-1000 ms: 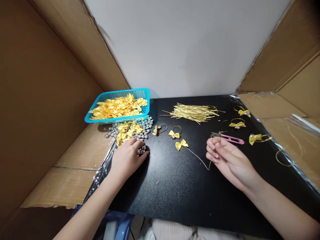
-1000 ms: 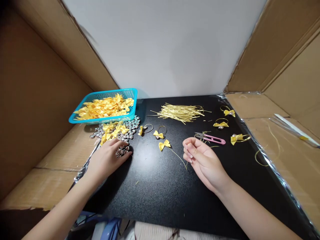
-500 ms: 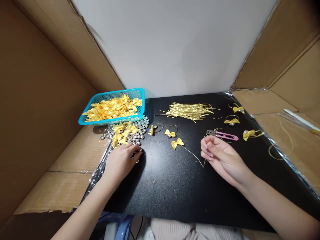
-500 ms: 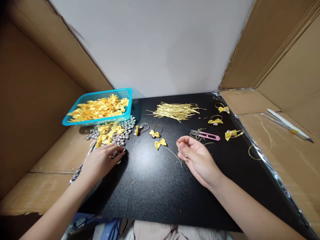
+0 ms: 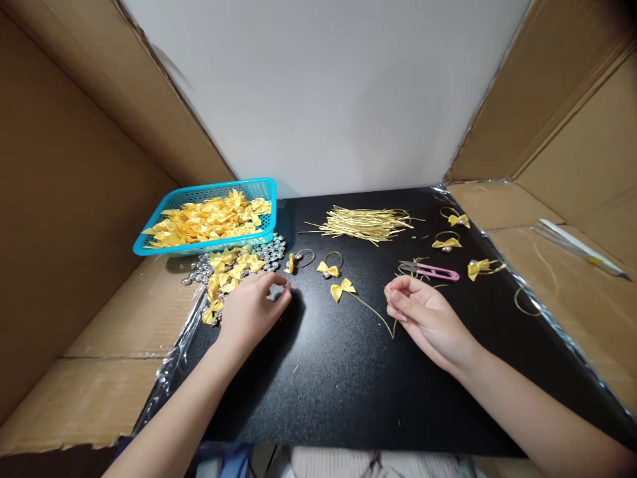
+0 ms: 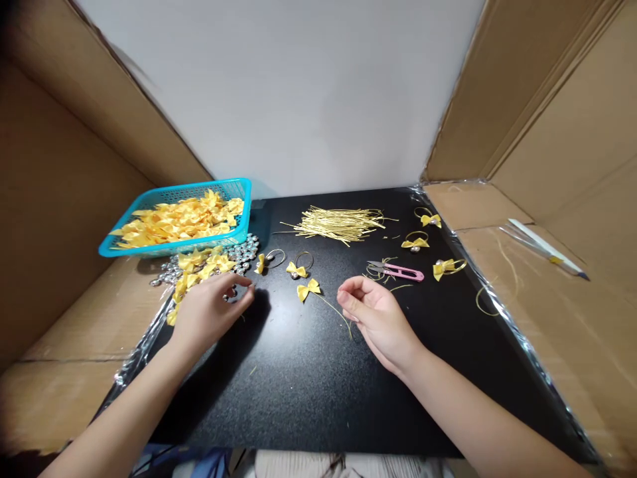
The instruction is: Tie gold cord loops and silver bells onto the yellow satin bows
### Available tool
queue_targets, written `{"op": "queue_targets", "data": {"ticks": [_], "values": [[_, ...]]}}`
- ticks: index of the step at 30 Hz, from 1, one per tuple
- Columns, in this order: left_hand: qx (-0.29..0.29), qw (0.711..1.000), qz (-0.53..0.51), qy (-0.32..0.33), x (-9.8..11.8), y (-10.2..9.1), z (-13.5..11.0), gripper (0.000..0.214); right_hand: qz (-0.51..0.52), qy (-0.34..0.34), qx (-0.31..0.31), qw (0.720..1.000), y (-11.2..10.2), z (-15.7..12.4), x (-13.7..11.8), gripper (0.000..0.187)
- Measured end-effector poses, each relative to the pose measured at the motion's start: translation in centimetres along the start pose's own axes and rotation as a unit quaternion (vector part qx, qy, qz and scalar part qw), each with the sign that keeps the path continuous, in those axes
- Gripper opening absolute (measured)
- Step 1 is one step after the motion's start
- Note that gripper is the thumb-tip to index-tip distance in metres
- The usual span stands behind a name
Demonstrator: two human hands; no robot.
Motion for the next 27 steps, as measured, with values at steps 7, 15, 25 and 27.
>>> {"op": "queue_targets", "data": {"ticks": [7,15,25,27], "values": [[-0.014,0.995,0.098,-0.03,-3.1,0.1,1.2,0.028,-0.019,0.02,0.004,1.0,0.1,-0.1,0.1,0.034],[-0.059,0.997,0.05,0.02,-1.5,-2.0,6.4,0.032,-0.03,0.016,0.008,0.999,-0.1,0.2,0.4,0.033],[-0.188,0.977,0.101,0.003,0.4,-1.1,11.9,0.02,-0.041,0.013,0.012,0.999,-0.1,0.0,0.1,0.035],[-0.207,0.973,0.101,0.007,0.3,-1.0,12.2,0.017,-0.04,0.014,0.014,0.999,-0.1,0.0,0.1,0.035]]}}
Point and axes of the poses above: each hand's wrist, its own z-axis towards the middle knuckle, its own y-axis out of the palm, x = y × z, the point moved 3 cm from there along z, towards the middle knuckle, and after that the axes turned 10 degrees about -x, right-handed, at the moved point
